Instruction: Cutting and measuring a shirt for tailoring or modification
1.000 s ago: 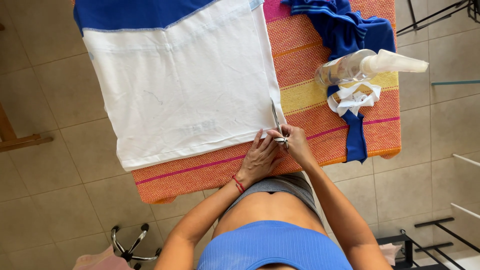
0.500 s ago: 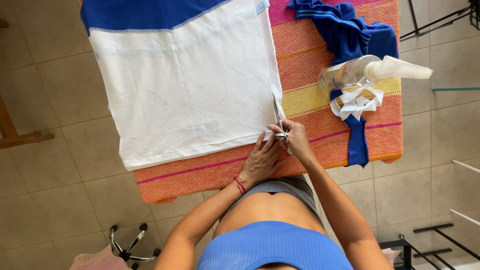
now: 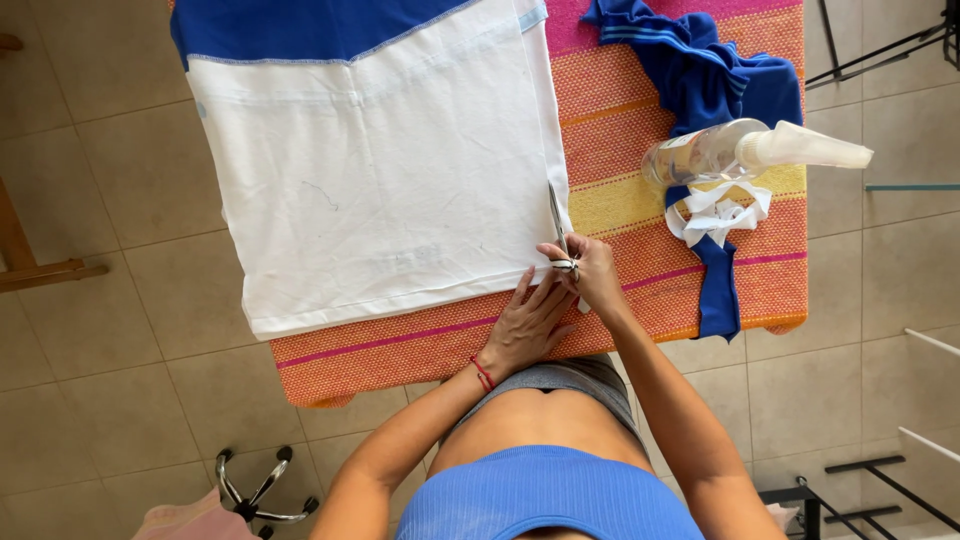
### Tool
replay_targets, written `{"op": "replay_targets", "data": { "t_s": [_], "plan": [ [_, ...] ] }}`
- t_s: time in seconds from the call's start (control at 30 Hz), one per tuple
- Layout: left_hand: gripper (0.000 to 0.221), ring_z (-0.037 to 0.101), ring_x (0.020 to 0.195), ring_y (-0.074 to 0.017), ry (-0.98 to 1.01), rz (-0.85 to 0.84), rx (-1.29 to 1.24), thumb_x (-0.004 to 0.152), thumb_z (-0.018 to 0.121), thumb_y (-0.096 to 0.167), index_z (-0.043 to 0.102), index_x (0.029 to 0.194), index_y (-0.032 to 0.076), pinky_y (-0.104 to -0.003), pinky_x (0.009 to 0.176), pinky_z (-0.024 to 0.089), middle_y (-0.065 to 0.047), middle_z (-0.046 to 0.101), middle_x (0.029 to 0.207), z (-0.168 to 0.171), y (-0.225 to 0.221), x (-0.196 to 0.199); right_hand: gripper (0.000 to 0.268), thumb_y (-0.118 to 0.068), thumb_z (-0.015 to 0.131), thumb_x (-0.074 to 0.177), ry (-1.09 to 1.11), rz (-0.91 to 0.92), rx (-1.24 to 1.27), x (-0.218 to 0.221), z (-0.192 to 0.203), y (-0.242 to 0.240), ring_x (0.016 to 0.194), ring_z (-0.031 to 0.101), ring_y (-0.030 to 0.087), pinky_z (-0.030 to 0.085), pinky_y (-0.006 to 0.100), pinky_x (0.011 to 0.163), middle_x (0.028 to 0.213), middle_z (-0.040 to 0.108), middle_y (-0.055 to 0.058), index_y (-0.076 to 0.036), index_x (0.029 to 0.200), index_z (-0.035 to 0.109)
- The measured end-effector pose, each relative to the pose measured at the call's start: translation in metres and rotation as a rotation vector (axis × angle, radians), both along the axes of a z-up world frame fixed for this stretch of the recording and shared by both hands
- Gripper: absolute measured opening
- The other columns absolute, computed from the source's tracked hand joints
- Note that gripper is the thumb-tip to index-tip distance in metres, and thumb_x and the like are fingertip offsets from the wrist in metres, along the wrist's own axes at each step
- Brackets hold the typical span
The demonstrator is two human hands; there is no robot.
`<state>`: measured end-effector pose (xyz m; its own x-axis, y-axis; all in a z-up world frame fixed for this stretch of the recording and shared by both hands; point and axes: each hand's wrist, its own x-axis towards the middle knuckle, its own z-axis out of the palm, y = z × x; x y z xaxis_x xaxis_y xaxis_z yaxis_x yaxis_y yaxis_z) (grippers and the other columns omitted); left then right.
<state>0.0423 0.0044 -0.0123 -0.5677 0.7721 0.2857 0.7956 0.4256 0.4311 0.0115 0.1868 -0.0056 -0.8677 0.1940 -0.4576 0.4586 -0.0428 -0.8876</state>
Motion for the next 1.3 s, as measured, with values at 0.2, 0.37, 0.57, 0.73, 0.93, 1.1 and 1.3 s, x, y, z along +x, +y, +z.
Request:
{"op": "replay_targets", "data": {
  "t_s": [0.2, 0.37, 0.57, 0.73, 0.93, 1.1, 1.3],
  "plan": [
    [0.061, 0.035, 0.164, -0.0320, 0.005, 0.001, -0.028, 0.111, 0.047, 0.052, 0.059, 0.155, 0.012, -0.060, 0.140, 0.017, -0.009, 0.062, 0.157, 0.002, 0.000, -0.001, 0.033, -0.025, 0.085, 0.099, -0.007, 0.007, 0.057, -0.007, 0.011, -0.004, 0.028, 0.047, 0.010, 0.031, 0.021, 0.027, 0.047, 0.055, 0.008, -0.002, 0.081, 0.070],
    [0.062, 0.033, 0.165, -0.0310, 0.012, 0.003, -0.043, 0.112, 0.046, 0.053, 0.056, 0.158, 0.013, -0.060, 0.140, 0.017, -0.008, 0.060, 0.159, 0.005, 0.000, -0.003, 0.033, -0.024, 0.085, 0.099, 0.013, -0.006, 0.050, -0.020, 0.029, -0.011, 0.028, 0.049, 0.011, 0.033, 0.022, 0.029, 0.049, 0.054, 0.006, -0.002, 0.081, 0.069],
    [0.062, 0.031, 0.166, -0.0302, 0.016, 0.006, -0.059, 0.112, 0.044, 0.053, 0.054, 0.161, 0.014, -0.059, 0.140, 0.016, -0.007, 0.057, 0.163, 0.006, 0.000, -0.003, 0.034, -0.027, 0.087, 0.098, 0.018, 0.011, 0.096, -0.020, 0.010, -0.003, 0.029, 0.050, 0.011, 0.034, 0.022, 0.030, 0.048, 0.056, 0.006, -0.004, 0.080, 0.070],
    [0.065, 0.026, 0.169, -0.0298, 0.008, -0.004, -0.081, 0.113, 0.040, 0.053, 0.047, 0.165, 0.015, -0.058, 0.140, 0.015, -0.006, 0.048, 0.171, 0.009, 0.001, -0.004, 0.033, -0.029, 0.087, 0.097, 0.016, 0.009, 0.104, -0.029, 0.020, -0.005, 0.033, 0.053, 0.010, 0.037, 0.020, 0.035, 0.049, 0.058, 0.005, -0.006, 0.080, 0.071],
    [0.064, 0.024, 0.169, -0.0297, 0.004, -0.005, -0.083, 0.114, 0.039, 0.053, 0.046, 0.166, 0.016, -0.058, 0.140, 0.014, -0.006, 0.046, 0.172, 0.014, 0.001, -0.007, 0.037, -0.036, 0.089, 0.097, -0.016, 0.058, 0.215, -0.034, 0.026, -0.003, 0.044, 0.052, 0.010, 0.038, 0.024, 0.047, 0.054, 0.059, 0.005, -0.007, 0.081, 0.073],
    [0.065, 0.024, 0.169, -0.0299, 0.023, -0.009, -0.097, 0.113, 0.042, 0.052, 0.044, 0.167, 0.017, -0.058, 0.140, 0.014, -0.005, 0.045, 0.174, 0.017, 0.001, -0.009, 0.032, -0.025, 0.087, 0.098, -0.007, -0.020, 0.013, -0.049, 0.029, -0.003, 0.034, 0.052, 0.010, 0.037, 0.021, 0.032, 0.052, 0.051, 0.003, -0.004, 0.083, 0.070],
    [0.064, 0.025, 0.169, -0.0292, -0.014, -0.011, -0.071, 0.112, 0.044, 0.052, 0.046, 0.166, 0.017, -0.058, 0.140, 0.015, -0.004, 0.046, 0.173, 0.015, 0.000, -0.009, 0.033, -0.021, 0.087, 0.098, -0.002, -0.018, 0.002, -0.052, 0.046, -0.007, 0.033, 0.051, 0.010, 0.036, 0.020, 0.029, 0.051, 0.048, 0.005, 0.000, 0.083, 0.067]
  ]
}}
